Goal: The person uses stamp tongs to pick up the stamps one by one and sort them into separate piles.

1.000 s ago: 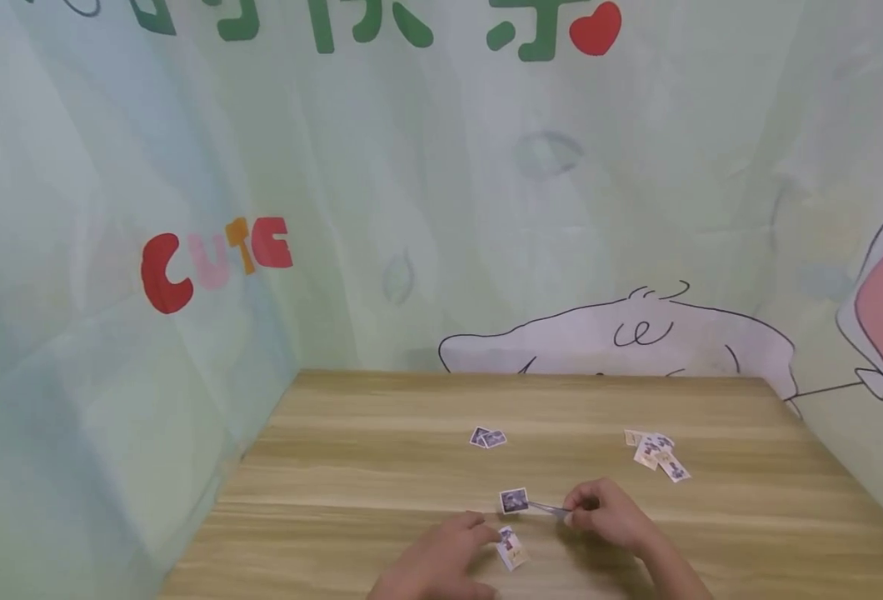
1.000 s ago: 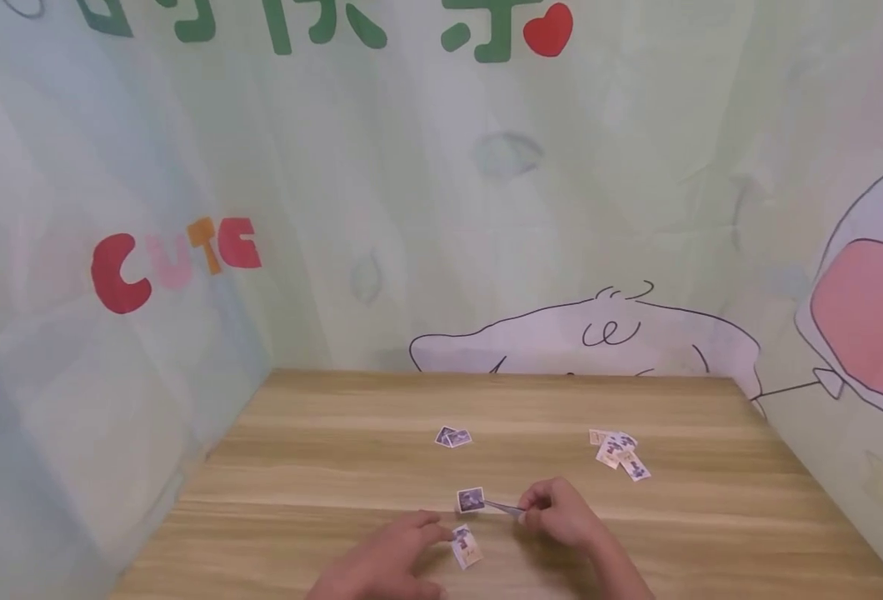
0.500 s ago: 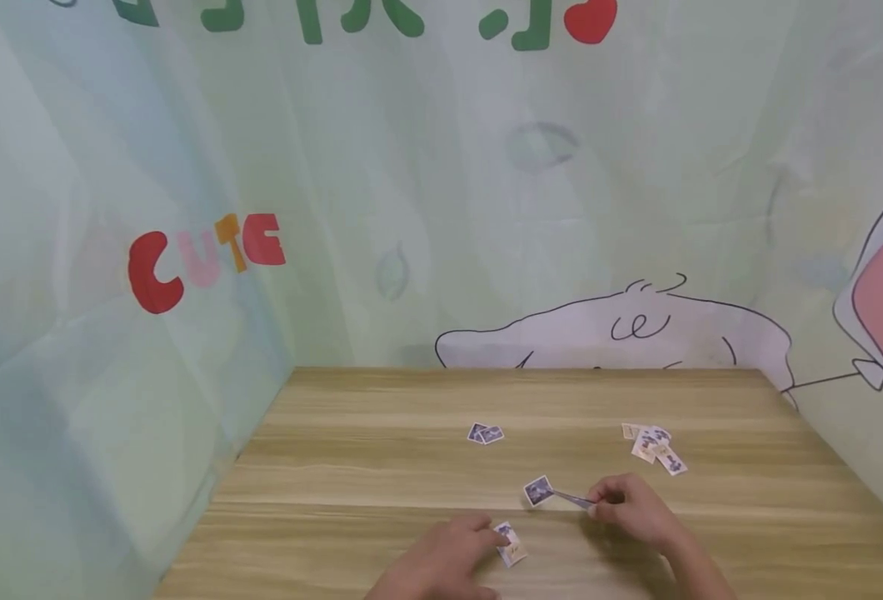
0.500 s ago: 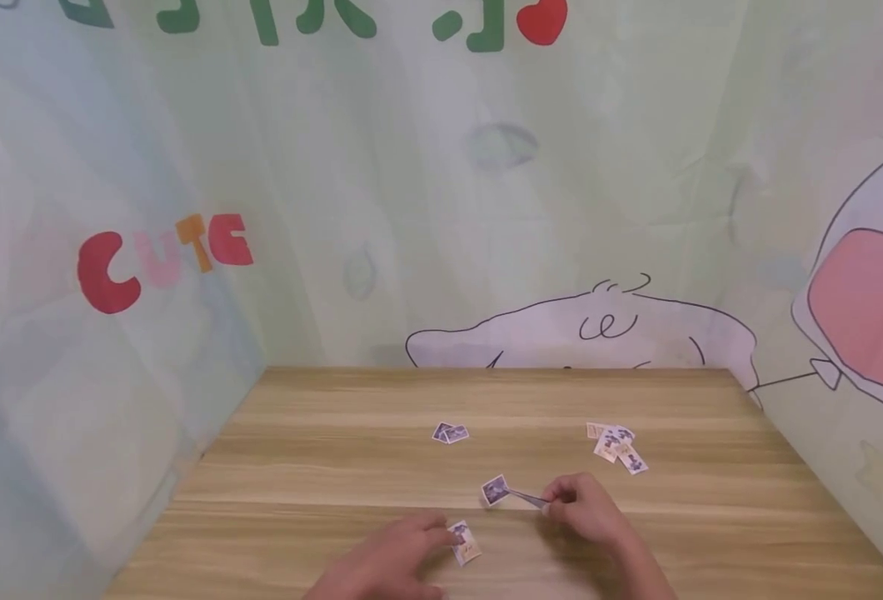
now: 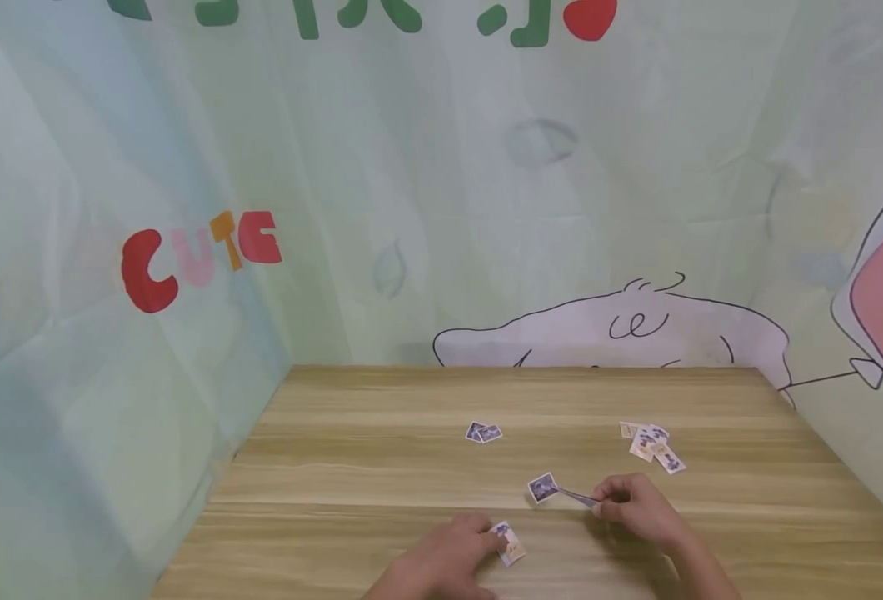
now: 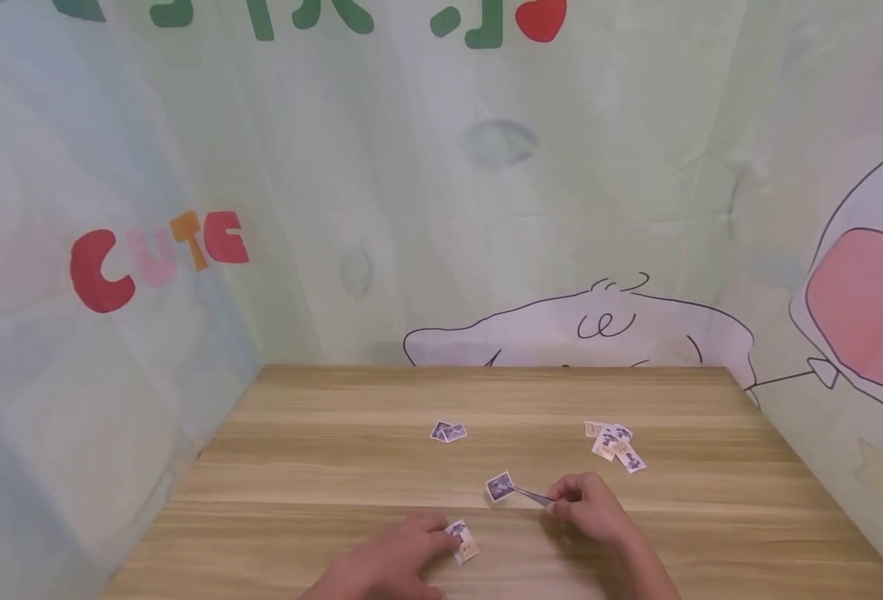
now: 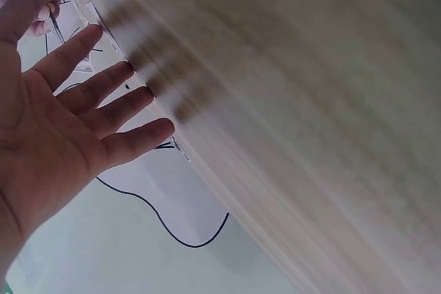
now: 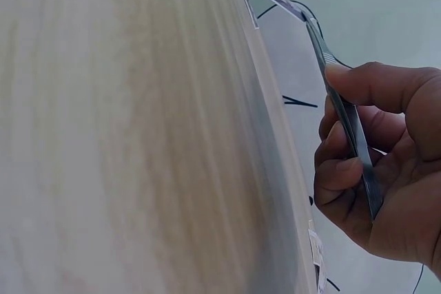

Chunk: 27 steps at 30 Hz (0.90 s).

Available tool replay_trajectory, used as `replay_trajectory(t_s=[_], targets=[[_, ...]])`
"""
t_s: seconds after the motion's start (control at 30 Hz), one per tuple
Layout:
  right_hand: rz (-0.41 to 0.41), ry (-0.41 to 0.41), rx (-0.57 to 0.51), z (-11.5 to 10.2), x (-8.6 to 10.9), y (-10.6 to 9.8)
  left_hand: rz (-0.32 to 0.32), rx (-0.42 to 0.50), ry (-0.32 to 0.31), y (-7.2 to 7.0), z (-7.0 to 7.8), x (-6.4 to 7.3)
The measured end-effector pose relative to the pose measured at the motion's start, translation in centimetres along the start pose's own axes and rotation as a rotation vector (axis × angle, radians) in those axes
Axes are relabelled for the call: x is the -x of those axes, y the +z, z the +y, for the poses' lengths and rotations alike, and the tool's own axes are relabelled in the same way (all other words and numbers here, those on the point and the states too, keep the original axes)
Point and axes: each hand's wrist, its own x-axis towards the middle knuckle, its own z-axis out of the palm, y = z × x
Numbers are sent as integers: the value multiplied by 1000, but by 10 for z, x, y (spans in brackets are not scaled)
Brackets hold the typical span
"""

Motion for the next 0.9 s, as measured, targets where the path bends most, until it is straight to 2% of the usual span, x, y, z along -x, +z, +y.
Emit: replay_trajectory(t_s=[0.17,0.37,0.57,0.7,0.83,0.9], targets=[[3,11,-4,-1,-2,0,-29,45,-31,0,1,1],[15,35,-25,-5,-13,1,-13,41,-7,-1,1,2],[108,22,25,-7,-27,8,7,27,17,0,1,2],[166,65,32,-9,-35,14,-7,29,2,1,1,0],[200,100,36,-9,-43,19,-1,30,8,3,0,-1],[197,91,28,-8,-47,20,7,27,16,3,-1,-1]])
